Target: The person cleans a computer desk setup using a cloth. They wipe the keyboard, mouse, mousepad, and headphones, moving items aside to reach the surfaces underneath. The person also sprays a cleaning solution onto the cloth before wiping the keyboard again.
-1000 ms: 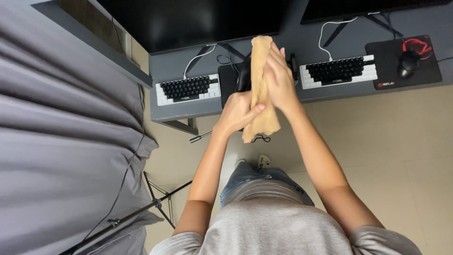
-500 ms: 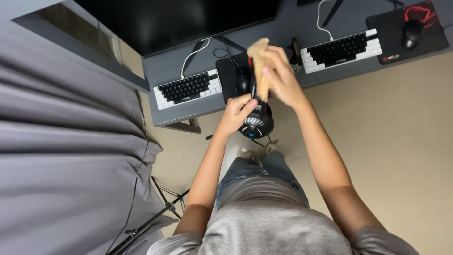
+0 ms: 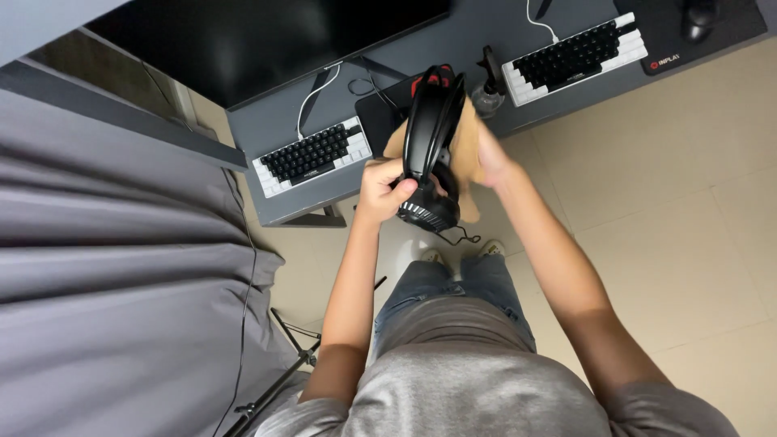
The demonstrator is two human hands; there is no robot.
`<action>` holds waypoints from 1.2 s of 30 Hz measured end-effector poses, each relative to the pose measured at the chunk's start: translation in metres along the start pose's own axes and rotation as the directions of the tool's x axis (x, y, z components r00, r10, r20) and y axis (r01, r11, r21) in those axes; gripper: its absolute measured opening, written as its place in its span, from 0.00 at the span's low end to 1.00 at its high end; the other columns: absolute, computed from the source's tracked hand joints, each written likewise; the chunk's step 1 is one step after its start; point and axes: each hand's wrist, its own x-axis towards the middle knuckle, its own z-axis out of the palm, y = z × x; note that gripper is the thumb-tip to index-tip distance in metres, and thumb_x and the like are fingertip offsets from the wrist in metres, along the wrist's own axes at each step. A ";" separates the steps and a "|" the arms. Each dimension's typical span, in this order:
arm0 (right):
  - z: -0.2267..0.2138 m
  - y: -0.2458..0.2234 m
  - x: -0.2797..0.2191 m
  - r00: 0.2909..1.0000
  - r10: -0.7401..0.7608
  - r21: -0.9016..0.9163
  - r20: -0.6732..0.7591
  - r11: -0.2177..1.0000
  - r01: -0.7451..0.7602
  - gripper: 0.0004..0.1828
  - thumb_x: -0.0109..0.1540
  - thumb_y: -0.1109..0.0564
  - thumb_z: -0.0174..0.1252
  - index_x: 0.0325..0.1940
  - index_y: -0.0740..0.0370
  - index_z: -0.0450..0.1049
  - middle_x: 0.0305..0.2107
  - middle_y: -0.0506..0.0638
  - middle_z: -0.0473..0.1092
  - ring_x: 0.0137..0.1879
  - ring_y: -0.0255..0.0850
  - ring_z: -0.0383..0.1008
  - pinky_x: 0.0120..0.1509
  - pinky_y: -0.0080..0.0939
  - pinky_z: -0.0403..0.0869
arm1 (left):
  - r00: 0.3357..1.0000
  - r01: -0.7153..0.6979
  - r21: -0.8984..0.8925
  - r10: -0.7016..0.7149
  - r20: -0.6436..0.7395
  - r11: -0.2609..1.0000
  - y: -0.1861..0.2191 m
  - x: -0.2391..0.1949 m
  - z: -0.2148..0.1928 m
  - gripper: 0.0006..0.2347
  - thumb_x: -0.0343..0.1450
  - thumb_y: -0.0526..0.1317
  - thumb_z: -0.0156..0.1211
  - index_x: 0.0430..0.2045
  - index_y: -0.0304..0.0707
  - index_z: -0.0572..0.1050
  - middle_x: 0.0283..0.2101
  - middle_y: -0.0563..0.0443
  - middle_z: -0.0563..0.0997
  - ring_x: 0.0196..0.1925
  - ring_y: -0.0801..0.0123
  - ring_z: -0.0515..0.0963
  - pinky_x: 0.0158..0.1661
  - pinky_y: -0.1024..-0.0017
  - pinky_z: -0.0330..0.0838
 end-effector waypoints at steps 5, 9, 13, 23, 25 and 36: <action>-0.023 0.063 -0.029 0.947 -0.133 0.324 0.292 0.945 0.033 0.26 0.78 0.38 0.38 0.69 0.57 0.67 0.48 0.52 0.75 0.44 0.42 0.77 0.43 0.39 0.74 | 0.991 -0.130 0.036 0.131 -0.027 0.991 -0.017 0.016 0.010 0.23 0.77 0.55 0.57 0.31 0.27 0.79 0.29 0.45 0.84 0.30 0.61 0.86 0.35 0.71 0.78; -0.027 0.074 -0.042 0.989 -0.141 0.513 0.041 0.853 0.100 0.32 0.72 0.34 0.43 0.64 0.62 0.71 0.45 0.53 0.74 0.50 0.42 0.76 0.59 0.42 0.76 | 0.988 -0.115 -0.217 0.090 -0.123 0.969 -0.034 0.017 0.026 0.25 0.76 0.59 0.55 0.34 0.27 0.76 0.30 0.42 0.84 0.31 0.60 0.86 0.36 0.70 0.82; -0.044 0.053 -0.033 0.941 -0.140 0.425 -0.308 0.865 0.268 0.32 0.66 0.33 0.43 0.55 0.62 0.73 0.43 0.54 0.76 0.50 0.45 0.77 0.59 0.44 0.77 | 0.948 -0.041 -0.160 -0.012 -0.319 0.986 -0.067 0.004 0.048 0.25 0.79 0.59 0.51 0.41 0.28 0.78 0.37 0.43 0.85 0.40 0.67 0.82 0.46 0.73 0.76; -0.046 -0.006 -0.044 0.941 -0.336 0.383 0.031 0.874 0.299 0.24 0.79 0.39 0.40 0.60 0.59 0.71 0.48 0.49 0.72 0.49 0.40 0.73 0.55 0.41 0.73 | 0.622 -0.143 -0.539 -0.348 -0.701 0.830 -0.070 0.031 0.117 0.16 0.76 0.35 0.54 0.59 0.38 0.64 0.59 0.45 0.68 0.64 0.57 0.72 0.61 0.63 0.66; -0.048 -0.007 -0.057 0.952 -0.256 0.353 -0.169 0.886 0.301 0.24 0.78 0.40 0.41 0.65 0.59 0.69 0.50 0.46 0.71 0.54 0.38 0.73 0.59 0.39 0.72 | 0.565 -0.182 -0.464 -0.294 -0.771 0.867 -0.078 0.041 0.122 0.16 0.75 0.33 0.53 0.59 0.38 0.64 0.60 0.47 0.68 0.64 0.57 0.72 0.61 0.63 0.65; -0.126 0.011 -0.068 0.998 0.041 -0.713 0.038 0.701 -0.001 0.27 0.82 0.44 0.42 0.56 0.77 0.66 0.45 0.67 0.66 0.45 0.52 0.69 0.59 0.55 0.69 | 0.587 0.224 0.351 0.161 -0.793 0.909 -0.093 0.049 0.143 0.21 0.77 0.36 0.57 0.64 0.32 0.61 0.64 0.46 0.61 0.64 0.63 0.64 0.63 0.69 0.58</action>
